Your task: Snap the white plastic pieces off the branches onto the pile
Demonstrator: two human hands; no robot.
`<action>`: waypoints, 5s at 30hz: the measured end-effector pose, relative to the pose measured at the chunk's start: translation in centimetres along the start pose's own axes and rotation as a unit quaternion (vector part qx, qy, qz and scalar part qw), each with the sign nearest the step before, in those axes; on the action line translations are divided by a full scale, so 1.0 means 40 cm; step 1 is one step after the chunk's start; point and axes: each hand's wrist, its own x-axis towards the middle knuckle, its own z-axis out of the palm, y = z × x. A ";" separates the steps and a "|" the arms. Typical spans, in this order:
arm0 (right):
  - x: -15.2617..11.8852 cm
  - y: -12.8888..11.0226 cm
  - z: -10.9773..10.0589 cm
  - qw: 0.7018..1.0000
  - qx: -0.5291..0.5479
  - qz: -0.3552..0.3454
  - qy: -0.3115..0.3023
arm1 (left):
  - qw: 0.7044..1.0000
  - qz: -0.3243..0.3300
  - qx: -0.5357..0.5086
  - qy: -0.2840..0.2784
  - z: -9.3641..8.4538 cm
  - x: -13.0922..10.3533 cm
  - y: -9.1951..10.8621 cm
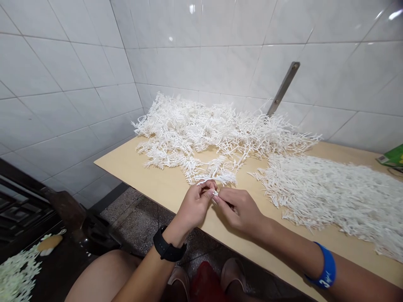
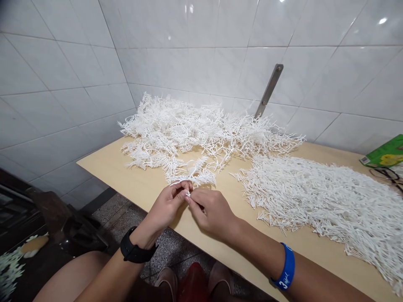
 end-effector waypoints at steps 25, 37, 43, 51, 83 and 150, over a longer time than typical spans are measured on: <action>-0.021 0.010 -0.006 0.888 0.413 0.172 -0.107 | 0.986 -0.081 -0.061 -0.130 -0.019 -0.020 0.006; -0.024 -0.016 -0.003 0.782 0.594 0.176 -0.074 | 0.920 -0.062 -0.384 -0.047 0.028 -0.054 -0.007; -0.011 0.018 -0.041 0.936 0.324 0.133 -0.039 | 0.982 -0.013 -0.181 0.043 -0.036 -0.046 0.030; -0.027 0.035 -0.035 0.987 -0.077 -0.035 -0.134 | 0.951 0.051 0.298 0.069 -0.049 -0.057 0.016; -0.014 0.027 -0.026 0.992 -0.123 -0.006 0.022 | 0.934 0.052 0.342 0.091 -0.141 -0.046 0.020; -0.010 0.024 -0.025 0.978 -0.169 0.125 -0.005 | 0.840 0.094 0.436 0.309 -0.158 0.053 0.039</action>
